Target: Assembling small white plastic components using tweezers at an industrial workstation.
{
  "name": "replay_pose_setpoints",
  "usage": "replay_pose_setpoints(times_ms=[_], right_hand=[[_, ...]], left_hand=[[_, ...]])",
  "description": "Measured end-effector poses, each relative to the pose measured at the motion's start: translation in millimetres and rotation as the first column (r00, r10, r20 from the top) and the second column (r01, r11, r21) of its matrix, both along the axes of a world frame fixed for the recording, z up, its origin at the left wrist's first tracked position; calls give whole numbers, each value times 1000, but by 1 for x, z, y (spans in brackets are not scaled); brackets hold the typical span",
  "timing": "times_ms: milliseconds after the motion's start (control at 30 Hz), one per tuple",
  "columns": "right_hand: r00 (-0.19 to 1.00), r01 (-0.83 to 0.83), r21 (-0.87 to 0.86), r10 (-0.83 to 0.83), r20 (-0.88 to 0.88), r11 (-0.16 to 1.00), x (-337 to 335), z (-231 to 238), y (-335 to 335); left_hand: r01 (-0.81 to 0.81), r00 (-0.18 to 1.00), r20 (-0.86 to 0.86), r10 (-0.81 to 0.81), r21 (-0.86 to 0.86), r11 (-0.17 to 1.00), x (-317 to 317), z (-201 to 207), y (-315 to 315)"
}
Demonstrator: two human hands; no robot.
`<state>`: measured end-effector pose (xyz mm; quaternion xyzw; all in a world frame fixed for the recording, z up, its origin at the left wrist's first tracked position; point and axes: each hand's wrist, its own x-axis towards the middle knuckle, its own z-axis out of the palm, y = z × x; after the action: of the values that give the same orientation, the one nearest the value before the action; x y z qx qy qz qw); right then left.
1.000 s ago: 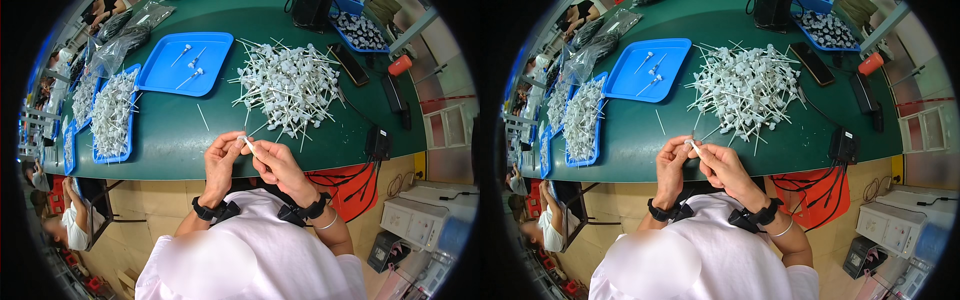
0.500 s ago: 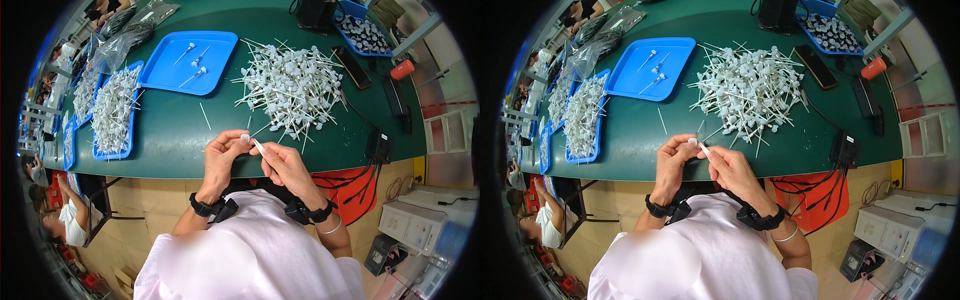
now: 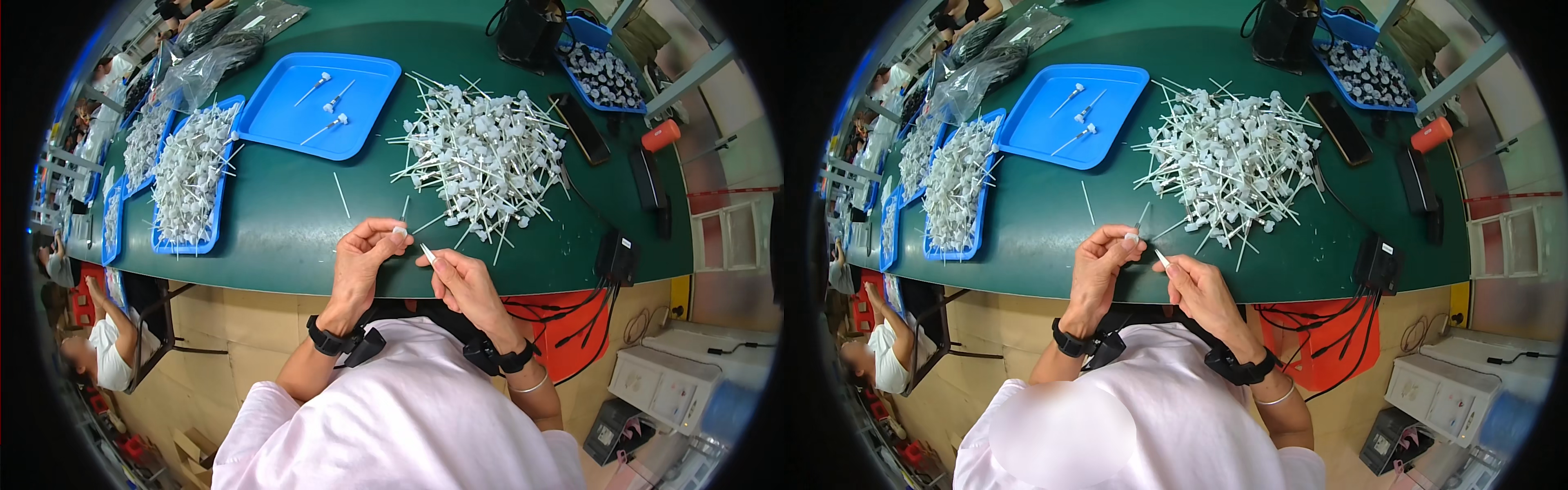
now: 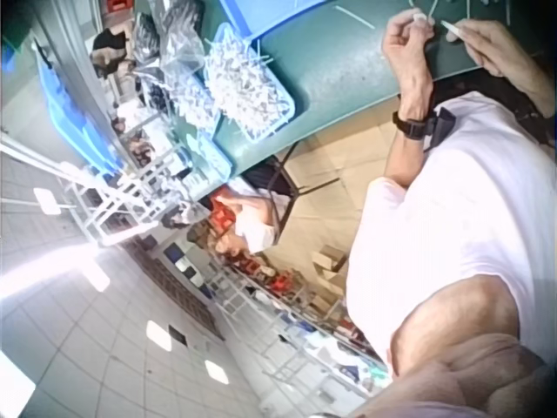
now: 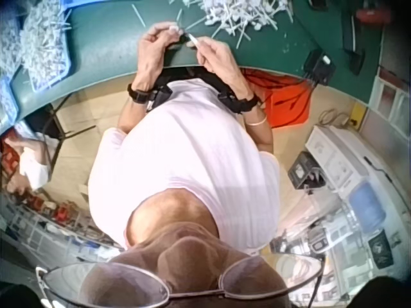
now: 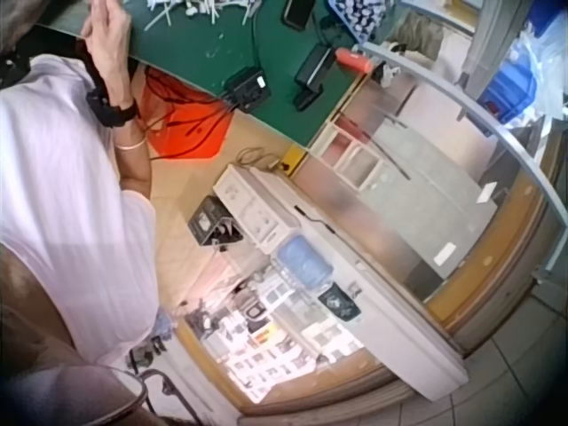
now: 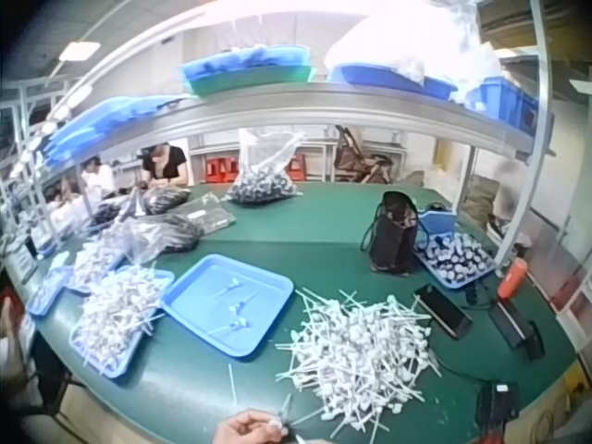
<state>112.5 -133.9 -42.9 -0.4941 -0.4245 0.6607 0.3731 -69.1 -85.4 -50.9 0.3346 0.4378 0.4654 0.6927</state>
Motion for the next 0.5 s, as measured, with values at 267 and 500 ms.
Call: replay_pose_setpoints(times_ms=[267, 500], right_hand=[[999, -1, 50, -2, 54, 999, -2, -6, 0], [998, 3, 53, -7, 66, 999, -2, -4, 0]], left_hand=[[-5, 1000, -6, 5, 33, 999, 0, -7, 2], [13, 1000, 14, -13, -21, 1000, 0, 3, 1]])
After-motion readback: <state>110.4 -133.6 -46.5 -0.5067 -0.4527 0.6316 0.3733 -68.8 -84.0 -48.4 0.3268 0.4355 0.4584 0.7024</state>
